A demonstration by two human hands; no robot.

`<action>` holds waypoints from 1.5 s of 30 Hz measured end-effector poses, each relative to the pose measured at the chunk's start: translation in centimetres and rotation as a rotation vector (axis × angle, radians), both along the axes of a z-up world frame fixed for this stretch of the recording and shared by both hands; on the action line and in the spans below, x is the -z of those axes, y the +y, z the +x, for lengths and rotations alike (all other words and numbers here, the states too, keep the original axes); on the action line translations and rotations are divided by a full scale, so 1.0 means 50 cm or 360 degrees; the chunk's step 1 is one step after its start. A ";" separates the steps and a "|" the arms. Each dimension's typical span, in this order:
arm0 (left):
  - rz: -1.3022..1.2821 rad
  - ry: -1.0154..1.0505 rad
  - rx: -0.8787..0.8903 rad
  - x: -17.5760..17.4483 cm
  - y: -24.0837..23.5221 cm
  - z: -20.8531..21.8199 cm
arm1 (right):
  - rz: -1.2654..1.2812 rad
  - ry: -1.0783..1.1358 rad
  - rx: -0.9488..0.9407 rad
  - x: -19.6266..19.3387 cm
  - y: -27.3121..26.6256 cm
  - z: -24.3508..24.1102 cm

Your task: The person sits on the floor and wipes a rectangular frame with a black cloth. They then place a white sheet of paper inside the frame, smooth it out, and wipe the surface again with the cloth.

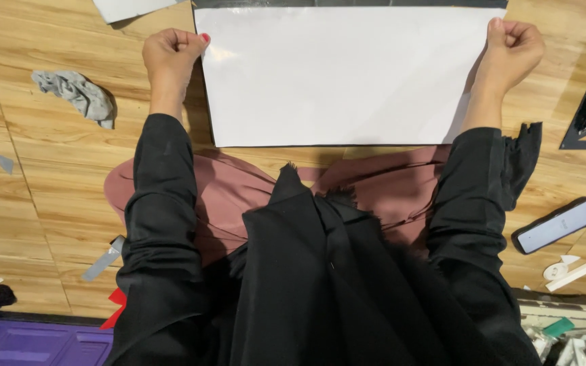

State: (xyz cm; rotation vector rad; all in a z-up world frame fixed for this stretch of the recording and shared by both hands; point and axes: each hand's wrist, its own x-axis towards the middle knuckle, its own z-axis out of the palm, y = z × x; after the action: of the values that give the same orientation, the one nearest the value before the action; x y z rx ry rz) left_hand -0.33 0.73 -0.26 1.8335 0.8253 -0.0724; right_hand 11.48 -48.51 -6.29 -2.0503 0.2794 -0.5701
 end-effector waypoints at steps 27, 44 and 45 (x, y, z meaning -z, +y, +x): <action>0.0138 -0.0311 0.0134 0.050 0.017 -0.014 | -0.0213 -0.0077 -0.0167 0.011 -0.014 -0.006; 0.0217 -0.0384 0.0043 0.125 0.034 -0.005 | -0.0539 -0.0254 -0.0080 0.049 -0.034 0.024; 0.0272 -0.0406 0.0113 0.131 0.037 -0.006 | -0.0543 -0.0224 -0.0062 0.033 -0.024 0.024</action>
State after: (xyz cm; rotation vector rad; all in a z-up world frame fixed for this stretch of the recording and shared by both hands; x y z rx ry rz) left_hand -0.62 2.57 -6.79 1.9827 0.6017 0.1892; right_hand 12.68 -49.73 -7.96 -2.3223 0.0604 -0.7769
